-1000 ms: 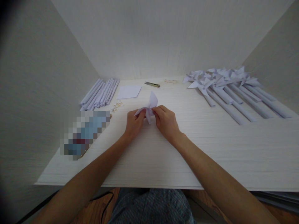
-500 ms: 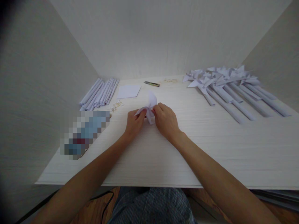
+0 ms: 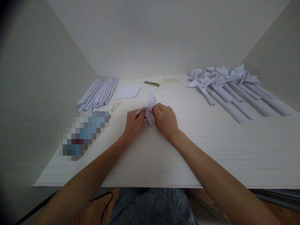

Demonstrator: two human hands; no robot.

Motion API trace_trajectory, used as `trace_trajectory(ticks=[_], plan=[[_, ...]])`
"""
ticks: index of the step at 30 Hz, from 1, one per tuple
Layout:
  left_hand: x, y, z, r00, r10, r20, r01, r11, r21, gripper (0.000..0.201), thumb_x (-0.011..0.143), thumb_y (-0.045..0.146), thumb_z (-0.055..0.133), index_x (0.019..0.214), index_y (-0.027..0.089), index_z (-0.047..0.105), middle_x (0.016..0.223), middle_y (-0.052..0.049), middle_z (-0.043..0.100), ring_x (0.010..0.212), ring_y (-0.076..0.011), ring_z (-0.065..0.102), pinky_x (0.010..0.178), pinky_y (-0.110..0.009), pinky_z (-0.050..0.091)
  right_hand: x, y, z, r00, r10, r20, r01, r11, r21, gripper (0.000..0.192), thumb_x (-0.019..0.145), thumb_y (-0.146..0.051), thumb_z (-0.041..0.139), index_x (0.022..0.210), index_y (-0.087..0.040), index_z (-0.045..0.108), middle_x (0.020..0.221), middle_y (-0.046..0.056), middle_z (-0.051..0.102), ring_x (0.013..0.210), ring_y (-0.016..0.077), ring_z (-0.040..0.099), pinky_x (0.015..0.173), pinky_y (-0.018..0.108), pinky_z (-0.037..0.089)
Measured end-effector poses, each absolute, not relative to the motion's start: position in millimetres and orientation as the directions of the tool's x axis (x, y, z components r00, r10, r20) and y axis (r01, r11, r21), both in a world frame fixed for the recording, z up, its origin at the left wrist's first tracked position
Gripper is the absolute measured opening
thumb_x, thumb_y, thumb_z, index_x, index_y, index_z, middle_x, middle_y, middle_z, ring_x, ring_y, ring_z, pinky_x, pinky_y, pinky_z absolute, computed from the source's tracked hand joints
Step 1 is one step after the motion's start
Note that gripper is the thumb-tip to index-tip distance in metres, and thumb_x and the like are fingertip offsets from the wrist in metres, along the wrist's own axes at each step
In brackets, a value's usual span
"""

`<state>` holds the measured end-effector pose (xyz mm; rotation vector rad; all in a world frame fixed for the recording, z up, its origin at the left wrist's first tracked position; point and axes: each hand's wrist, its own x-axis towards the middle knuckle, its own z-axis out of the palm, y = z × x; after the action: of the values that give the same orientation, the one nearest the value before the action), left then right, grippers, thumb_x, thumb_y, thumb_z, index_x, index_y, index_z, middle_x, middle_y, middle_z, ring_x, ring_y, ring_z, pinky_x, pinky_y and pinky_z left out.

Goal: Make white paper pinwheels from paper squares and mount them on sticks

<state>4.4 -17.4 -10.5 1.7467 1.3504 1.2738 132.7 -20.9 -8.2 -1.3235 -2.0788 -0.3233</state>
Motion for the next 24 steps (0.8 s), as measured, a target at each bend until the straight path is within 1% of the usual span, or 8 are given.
trace_trajectory(ticks=[9, 15, 19, 24], plan=[[3.2, -17.2, -14.7, 0.049, 0.933, 0.356, 0.372, -0.348, 0.861, 0.035, 0.079, 0.036, 0.039, 0.050, 0.017, 0.045, 0.046, 0.003, 0.042, 0.046, -0.0083, 0.040, 0.047, -0.022, 0.036, 132.9, -21.1, -7.5, -0.305, 0.721, 0.622, 0.887, 0.453, -0.090, 0.022, 0.084, -0.014, 0.036, 0.070, -0.016, 0.053, 0.069, 0.007, 0.057, 0.061, 0.0161, 0.045, 0.058, 0.029, 0.030], [4.5, -16.8, -13.5, 0.043, 0.933, 0.357, 0.385, -0.345, 0.856, 0.038, 0.079, 0.039, 0.038, 0.050, 0.016, 0.048, 0.045, 0.002, 0.045, 0.045, -0.0090, 0.043, 0.047, -0.022, 0.037, 132.8, -21.1, -7.6, -0.312, 0.735, 0.602, 0.877, 0.467, -0.116, 0.022, 0.084, -0.015, 0.035, 0.071, -0.015, 0.053, 0.070, 0.007, 0.057, 0.062, 0.0162, 0.045, 0.058, 0.029, 0.030], [4.7, -17.3, -12.3, 0.053, 0.931, 0.362, 0.391, -0.352, 0.850, 0.038, 0.079, 0.040, 0.039, 0.050, 0.016, 0.048, 0.045, 0.002, 0.047, 0.045, -0.0090, 0.043, 0.045, -0.022, 0.037, 133.5, -20.9, -7.8, -0.299, 0.732, 0.613, 0.867, 0.476, -0.146, 0.023, 0.084, -0.015, 0.036, 0.069, -0.016, 0.053, 0.067, 0.006, 0.055, 0.060, 0.0155, 0.044, 0.057, 0.028, 0.031], [4.3, -17.7, -12.4, 0.061, 0.929, 0.366, 0.401, -0.358, 0.843, 0.037, 0.079, 0.038, 0.039, 0.050, 0.016, 0.047, 0.046, 0.002, 0.047, 0.045, -0.0086, 0.042, 0.045, -0.022, 0.035, 134.1, -20.9, -8.1, -0.306, 0.719, 0.624, 0.848, 0.504, -0.166, 0.021, 0.083, -0.015, 0.037, 0.069, -0.017, 0.053, 0.068, 0.006, 0.054, 0.063, 0.0160, 0.045, 0.059, 0.028, 0.034]])
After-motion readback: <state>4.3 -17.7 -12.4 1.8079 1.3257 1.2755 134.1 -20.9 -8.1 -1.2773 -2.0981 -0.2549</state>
